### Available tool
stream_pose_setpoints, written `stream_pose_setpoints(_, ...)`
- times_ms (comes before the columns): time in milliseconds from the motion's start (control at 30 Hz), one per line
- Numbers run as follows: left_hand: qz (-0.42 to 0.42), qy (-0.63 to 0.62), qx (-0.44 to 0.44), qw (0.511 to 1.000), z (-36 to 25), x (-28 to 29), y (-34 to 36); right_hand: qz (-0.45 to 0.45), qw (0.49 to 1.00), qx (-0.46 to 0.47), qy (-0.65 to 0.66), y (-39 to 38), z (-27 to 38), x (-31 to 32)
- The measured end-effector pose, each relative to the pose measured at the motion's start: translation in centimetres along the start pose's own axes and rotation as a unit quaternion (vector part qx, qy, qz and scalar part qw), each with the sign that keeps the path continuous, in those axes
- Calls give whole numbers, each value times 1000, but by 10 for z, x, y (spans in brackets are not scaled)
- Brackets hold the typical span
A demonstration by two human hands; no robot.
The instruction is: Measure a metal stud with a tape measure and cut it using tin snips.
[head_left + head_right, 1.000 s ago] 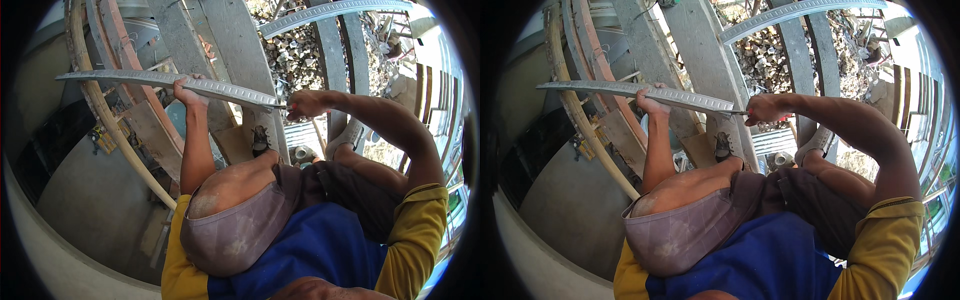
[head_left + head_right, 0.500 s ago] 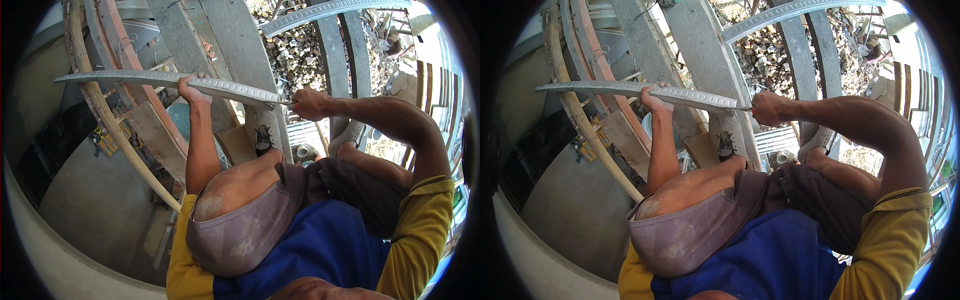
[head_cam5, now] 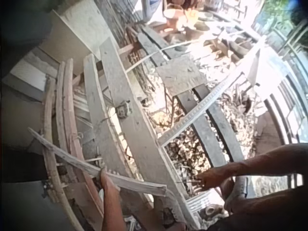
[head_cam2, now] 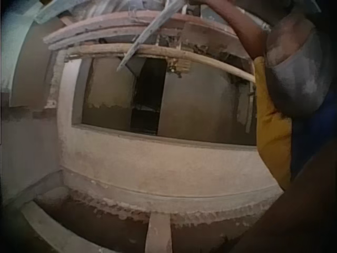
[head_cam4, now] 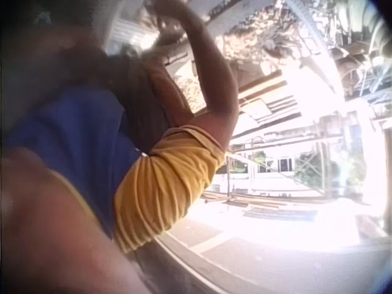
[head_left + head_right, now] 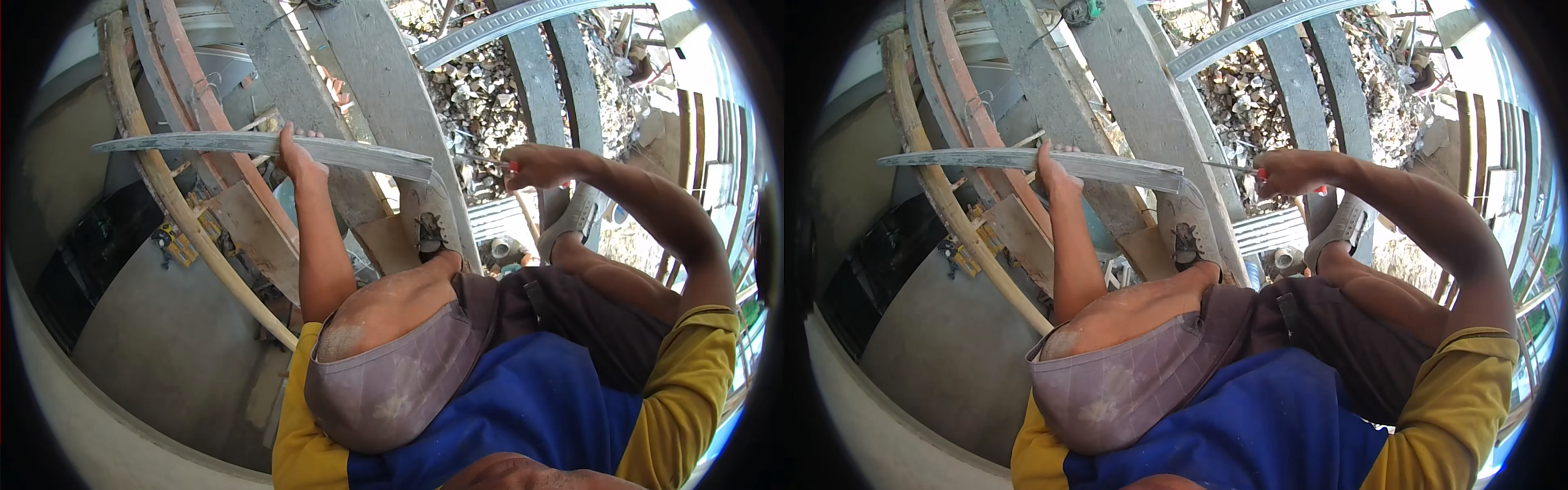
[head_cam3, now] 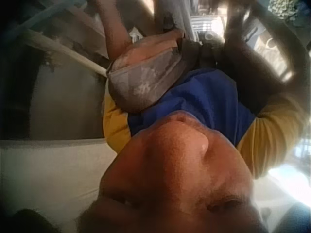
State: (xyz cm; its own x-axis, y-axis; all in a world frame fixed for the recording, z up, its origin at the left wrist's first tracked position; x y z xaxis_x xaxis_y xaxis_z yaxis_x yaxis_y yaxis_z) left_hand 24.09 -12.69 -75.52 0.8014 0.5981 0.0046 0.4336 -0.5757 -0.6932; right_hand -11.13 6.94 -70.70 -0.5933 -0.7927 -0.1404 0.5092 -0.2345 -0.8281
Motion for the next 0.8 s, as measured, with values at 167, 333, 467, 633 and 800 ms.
stream_pose_setpoints(167, -11, 26, 12, 1000, -18, 6, 4, -369, 866, 169, -293, -16, 39, 49)
stream_pose_setpoints(333, -3, 16, 7, 1000, -24, -21, -27, -394, 844, 257, -257, -4, 82, 47)
stream_pose_setpoints(467, 12, 13, 3, 1000, -25, -18, -27, -381, 846, 274, -254, 0, 102, 46)
stream_pose_setpoints(633, 6, 0, 18, 1000, -27, -14, -24, -389, 823, 299, -286, -11, 93, 54)
stream_pose_setpoints(800, 22, 8, -7, 1000, -27, -26, -37, -394, 826, 271, -298, -3, 96, 56)
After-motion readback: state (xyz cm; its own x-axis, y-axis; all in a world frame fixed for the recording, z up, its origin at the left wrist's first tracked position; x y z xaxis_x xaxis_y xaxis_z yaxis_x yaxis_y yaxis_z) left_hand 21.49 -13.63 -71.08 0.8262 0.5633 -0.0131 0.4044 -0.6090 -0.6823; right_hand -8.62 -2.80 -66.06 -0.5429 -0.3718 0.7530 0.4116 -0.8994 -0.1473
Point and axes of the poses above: each hand's wrist, its own y-axis towards the middle knuckle, its own x-axis out of the back of the hand, z = x × y, the point moved 8 cm from there along y, towards the middle knuckle, and after that the axes turned 1 degree about y, right-handed, at the moved point
